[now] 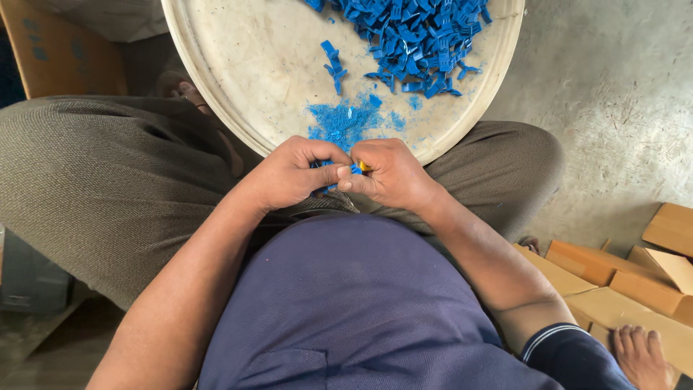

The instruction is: The person sits on the floor and uses a small yellow knife to cut blue plastic strips into smaller pieces. The cut pieces fall into a white basin placed on their lap.

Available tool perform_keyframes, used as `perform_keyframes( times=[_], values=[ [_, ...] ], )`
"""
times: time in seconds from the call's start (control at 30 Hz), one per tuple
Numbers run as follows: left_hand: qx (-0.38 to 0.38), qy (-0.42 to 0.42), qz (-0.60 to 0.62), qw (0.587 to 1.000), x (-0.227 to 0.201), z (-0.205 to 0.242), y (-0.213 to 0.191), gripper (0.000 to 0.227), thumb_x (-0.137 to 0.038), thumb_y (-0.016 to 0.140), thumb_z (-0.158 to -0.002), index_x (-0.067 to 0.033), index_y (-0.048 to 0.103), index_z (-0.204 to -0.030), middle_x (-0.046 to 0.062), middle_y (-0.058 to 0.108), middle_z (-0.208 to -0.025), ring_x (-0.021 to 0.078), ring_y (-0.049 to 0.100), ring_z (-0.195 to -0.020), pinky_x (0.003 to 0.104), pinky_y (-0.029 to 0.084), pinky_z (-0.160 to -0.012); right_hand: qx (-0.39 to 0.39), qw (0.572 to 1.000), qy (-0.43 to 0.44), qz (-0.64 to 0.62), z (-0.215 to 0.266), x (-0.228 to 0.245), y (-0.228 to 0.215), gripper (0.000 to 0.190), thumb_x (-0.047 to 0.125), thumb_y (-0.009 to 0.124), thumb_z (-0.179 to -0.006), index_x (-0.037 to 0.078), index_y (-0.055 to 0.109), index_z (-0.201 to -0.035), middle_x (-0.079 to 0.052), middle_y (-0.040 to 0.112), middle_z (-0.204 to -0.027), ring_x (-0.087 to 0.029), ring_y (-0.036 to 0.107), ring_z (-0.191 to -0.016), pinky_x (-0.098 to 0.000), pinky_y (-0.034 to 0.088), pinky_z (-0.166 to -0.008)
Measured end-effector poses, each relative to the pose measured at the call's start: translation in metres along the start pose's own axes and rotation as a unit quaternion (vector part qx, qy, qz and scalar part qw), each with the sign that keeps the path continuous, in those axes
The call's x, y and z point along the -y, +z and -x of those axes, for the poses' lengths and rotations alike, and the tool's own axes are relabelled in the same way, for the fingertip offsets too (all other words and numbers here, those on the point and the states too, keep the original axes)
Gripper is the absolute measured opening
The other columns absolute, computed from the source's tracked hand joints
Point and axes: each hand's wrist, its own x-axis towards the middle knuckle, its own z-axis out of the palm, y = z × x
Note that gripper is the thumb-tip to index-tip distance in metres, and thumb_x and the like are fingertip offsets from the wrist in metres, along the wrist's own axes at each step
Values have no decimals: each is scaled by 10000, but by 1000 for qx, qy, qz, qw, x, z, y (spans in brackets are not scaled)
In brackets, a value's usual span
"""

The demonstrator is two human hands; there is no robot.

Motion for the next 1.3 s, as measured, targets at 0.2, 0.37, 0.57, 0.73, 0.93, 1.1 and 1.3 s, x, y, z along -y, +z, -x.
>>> perform_keyframes(
  times=[0.2, 0.37, 0.57, 0.73, 0.93, 1.1, 1.3],
  values=[
    [1, 12, 2, 1000, 1, 1, -1, 126, -163, 712, -967, -59, 771, -928, -50, 642, -708, 29, 513, -632, 224, 418, -551, -33, 999, 28, -22, 0, 2, 2, 647, 656, 693, -888, 43, 522, -766, -99, 504, -672, -279, 502, -583, -403, 399, -528],
    [7, 7, 9, 1000, 2, 0, -1, 136, -170, 700, -971, -61, 768, -927, -46, 652, -705, 31, 522, -618, 226, 427, -546, -9, 999, 36, 3, 1, -1, 2, 668, 664, 688, -886, 43, 489, -741, -106, 477, -663, -286, 487, -593, -412, 389, -544],
    [4, 12, 2, 1000, 0, 0, -1, 141, -186, 706, -974, -65, 771, -940, -45, 649, -707, 28, 527, -619, 226, 434, -548, -8, 1000, 14, 19, 1, -6, 5, 685, 678, 657, -897, 44, 463, -725, -112, 464, -658, -308, 488, -606, -428, 381, -550],
    [-2, 5, 6, 1000, -4, 2, 0, 147, -199, 712, -963, -68, 776, -942, -48, 657, -707, 31, 534, -613, 226, 439, -543, -12, 1000, 12, 14, 2, -8, 6, 697, 680, 645, -904, 39, 448, -715, -115, 452, -650, -306, 478, -593, -428, 374, -543],
    [-20, -16, 30, 999, -2, 2, 2, 168, -218, 710, -968, -67, 771, -927, -36, 637, -695, 43, 535, -596, 234, 444, -537, -17, 999, 30, 23, 5, -8, 7, 673, 651, 622, -962, 49, 451, -716, -112, 440, -658, -299, 470, -603, -429, 373, -569],
    [-36, 29, 7, 999, 0, 0, 1, 165, -189, 715, -971, -36, 771, -946, -33, 673, -783, 37, 553, -710, 223, 469, -631, -87, 996, 13, 27, -3, 0, 5, 623, 634, 701, -917, 49, 542, -770, -93, 509, -686, -272, 520, -619, -394, 417, -569],
    [-96, 50, -19, 994, 6, -4, 1, 143, -154, 700, -978, -26, 761, -994, -30, 679, -807, 37, 555, -744, 227, 488, -674, -86, 991, 83, -65, -3, 12, -9, 342, 293, 853, -829, 44, 666, -970, -50, 655, -786, -158, 629, -677, -301, 508, -616]
  ],
)
